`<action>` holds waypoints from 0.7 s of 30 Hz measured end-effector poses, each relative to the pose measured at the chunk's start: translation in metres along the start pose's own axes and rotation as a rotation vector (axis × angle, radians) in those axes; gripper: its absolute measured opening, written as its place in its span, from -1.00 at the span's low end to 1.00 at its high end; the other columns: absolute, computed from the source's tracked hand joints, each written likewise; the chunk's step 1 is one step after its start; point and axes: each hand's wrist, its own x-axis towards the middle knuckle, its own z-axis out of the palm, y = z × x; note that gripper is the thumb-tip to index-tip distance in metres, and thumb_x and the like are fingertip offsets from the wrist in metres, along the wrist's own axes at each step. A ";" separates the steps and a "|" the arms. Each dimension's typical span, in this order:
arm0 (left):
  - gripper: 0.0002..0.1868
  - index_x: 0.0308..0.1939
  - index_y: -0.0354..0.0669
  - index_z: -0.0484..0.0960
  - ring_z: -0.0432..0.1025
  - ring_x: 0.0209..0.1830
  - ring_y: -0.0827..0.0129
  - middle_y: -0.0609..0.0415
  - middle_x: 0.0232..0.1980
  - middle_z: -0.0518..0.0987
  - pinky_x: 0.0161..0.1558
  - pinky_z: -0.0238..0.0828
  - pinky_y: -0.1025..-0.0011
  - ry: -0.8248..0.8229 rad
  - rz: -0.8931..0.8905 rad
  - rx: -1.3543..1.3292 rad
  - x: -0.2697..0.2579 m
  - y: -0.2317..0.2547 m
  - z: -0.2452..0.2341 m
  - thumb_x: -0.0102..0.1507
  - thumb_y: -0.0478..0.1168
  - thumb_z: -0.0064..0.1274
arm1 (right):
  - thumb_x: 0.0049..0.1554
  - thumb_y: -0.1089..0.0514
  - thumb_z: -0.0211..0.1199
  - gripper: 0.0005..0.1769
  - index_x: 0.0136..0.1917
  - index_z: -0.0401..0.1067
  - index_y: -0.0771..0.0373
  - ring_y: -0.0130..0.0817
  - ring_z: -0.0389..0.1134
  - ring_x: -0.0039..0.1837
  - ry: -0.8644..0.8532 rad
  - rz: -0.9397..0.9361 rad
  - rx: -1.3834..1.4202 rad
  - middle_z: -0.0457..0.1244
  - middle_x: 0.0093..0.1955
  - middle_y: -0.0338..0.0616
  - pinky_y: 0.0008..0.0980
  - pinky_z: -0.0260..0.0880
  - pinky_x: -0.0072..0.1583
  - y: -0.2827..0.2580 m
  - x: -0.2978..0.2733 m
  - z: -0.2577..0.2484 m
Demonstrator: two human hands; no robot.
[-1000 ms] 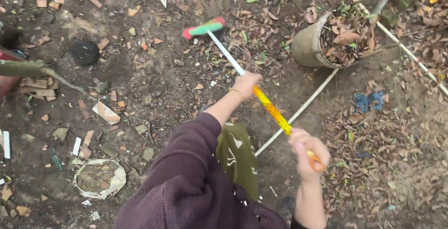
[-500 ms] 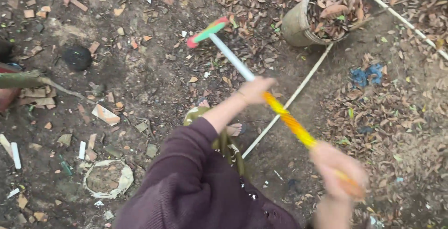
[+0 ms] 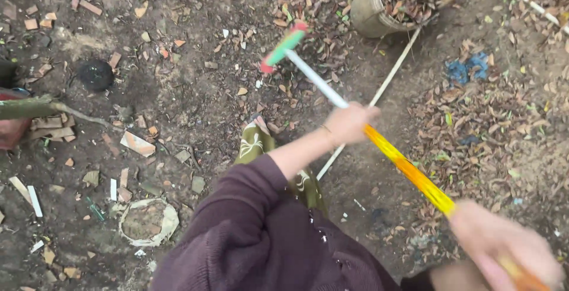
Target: Picking up dead leaves and debris from the ground and placing them into a bucket, then sweeping the area.
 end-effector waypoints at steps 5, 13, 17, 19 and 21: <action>-0.75 -0.34 -0.05 0.68 0.56 -0.19 -0.15 -0.22 -0.20 0.61 -0.14 0.53 0.04 0.139 0.027 0.119 -0.020 -0.135 0.036 -0.08 -0.14 0.25 | 0.02 0.38 0.25 -0.92 -0.15 0.48 0.39 -0.10 0.47 0.08 -0.261 0.105 0.097 0.40 -0.07 -0.01 -0.18 0.44 0.26 0.079 0.003 0.035; -0.74 -0.17 -0.04 0.61 0.54 -0.13 -0.10 -0.14 -0.27 0.65 -0.11 0.50 0.02 0.005 0.059 0.010 -0.005 -0.028 0.108 0.09 -0.11 0.19 | -0.02 0.38 0.30 -0.85 -0.23 0.33 0.36 -0.06 0.44 0.02 -0.239 0.072 0.069 0.36 -0.17 0.00 0.06 0.45 0.31 -0.008 -0.023 -0.034; -0.61 -0.06 0.00 0.57 0.53 -0.14 -0.07 -0.12 -0.27 0.64 -0.15 0.51 0.03 0.072 0.084 -0.047 -0.026 0.045 0.068 0.02 -0.15 0.18 | -0.09 0.32 0.34 -0.87 -0.21 0.47 0.29 -0.06 0.49 0.03 -0.346 -0.087 0.012 0.42 -0.16 -0.02 0.09 0.48 0.32 -0.008 -0.044 -0.073; -0.68 -0.10 -0.04 0.57 0.53 -0.13 -0.11 -0.13 -0.26 0.64 -0.13 0.50 0.02 0.085 0.039 -0.024 -0.035 0.002 0.082 0.08 -0.15 0.19 | -0.07 0.37 0.32 -0.84 -0.15 0.46 0.36 -0.09 0.49 0.05 -0.174 -0.055 -0.073 0.40 -0.10 0.06 -0.06 0.49 0.27 -0.025 -0.036 -0.026; -0.74 -0.14 -0.07 0.57 0.53 -0.13 -0.14 -0.14 -0.24 0.64 -0.11 0.49 0.01 0.105 0.015 0.020 -0.039 -0.052 0.107 0.13 -0.15 0.20 | -0.05 0.41 0.29 -0.80 -0.09 0.46 0.43 -0.12 0.49 0.07 0.018 -0.048 -0.156 0.38 -0.04 0.14 -0.22 0.50 0.21 -0.008 -0.035 -0.003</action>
